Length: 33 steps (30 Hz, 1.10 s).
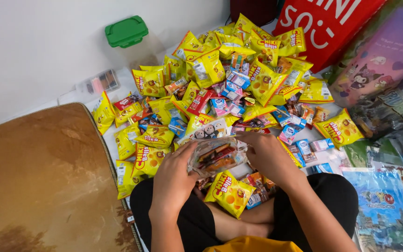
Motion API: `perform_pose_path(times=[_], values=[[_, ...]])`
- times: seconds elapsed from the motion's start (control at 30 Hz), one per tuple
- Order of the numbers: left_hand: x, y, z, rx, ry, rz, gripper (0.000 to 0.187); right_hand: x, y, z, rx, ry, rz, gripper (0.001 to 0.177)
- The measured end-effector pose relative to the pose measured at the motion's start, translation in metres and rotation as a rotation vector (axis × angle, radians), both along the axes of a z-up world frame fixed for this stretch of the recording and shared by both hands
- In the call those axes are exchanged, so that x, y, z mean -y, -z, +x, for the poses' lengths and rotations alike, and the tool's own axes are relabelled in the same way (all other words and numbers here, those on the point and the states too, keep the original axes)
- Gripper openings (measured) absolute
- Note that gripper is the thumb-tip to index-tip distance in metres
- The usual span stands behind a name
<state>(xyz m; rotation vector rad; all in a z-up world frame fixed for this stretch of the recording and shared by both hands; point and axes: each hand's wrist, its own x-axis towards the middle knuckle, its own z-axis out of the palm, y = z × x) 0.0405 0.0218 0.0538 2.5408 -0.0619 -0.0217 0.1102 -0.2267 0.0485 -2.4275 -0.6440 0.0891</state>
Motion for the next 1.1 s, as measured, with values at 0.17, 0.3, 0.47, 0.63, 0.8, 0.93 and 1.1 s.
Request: perform_pose_path(times=[0.17,0.3,0.47,0.63,0.8,0.93,1.1], values=[[0.0,0.011,0.006,-0.025,0.016,0.012,0.08,0.0,0.005,0.001,-0.093,0.037,-0.039,0.064],[0.009,-0.024,0.007,-0.276,-0.03,0.004,0.074,0.002,-0.02,-0.007,-0.266,0.067,0.116,0.042],[0.012,-0.034,0.009,-0.333,-0.05,0.028,0.072,0.067,0.066,-0.008,-0.413,0.287,0.963,0.026],[0.014,-0.015,0.008,-0.305,-0.04,0.002,0.072,0.055,0.203,-0.014,-0.598,0.246,0.427,0.053],[0.011,0.018,0.003,-0.031,-0.012,0.021,0.08,0.028,0.324,-0.038,-0.51,-0.012,-0.1,0.052],[0.006,0.019,0.001,-0.067,-0.016,0.008,0.081,0.032,0.324,-0.048,-0.589,0.079,-0.202,0.053],[0.001,0.022,0.003,-0.099,-0.064,-0.023,0.078,0.059,0.31,-0.059,-0.683,0.118,-0.073,0.052]])
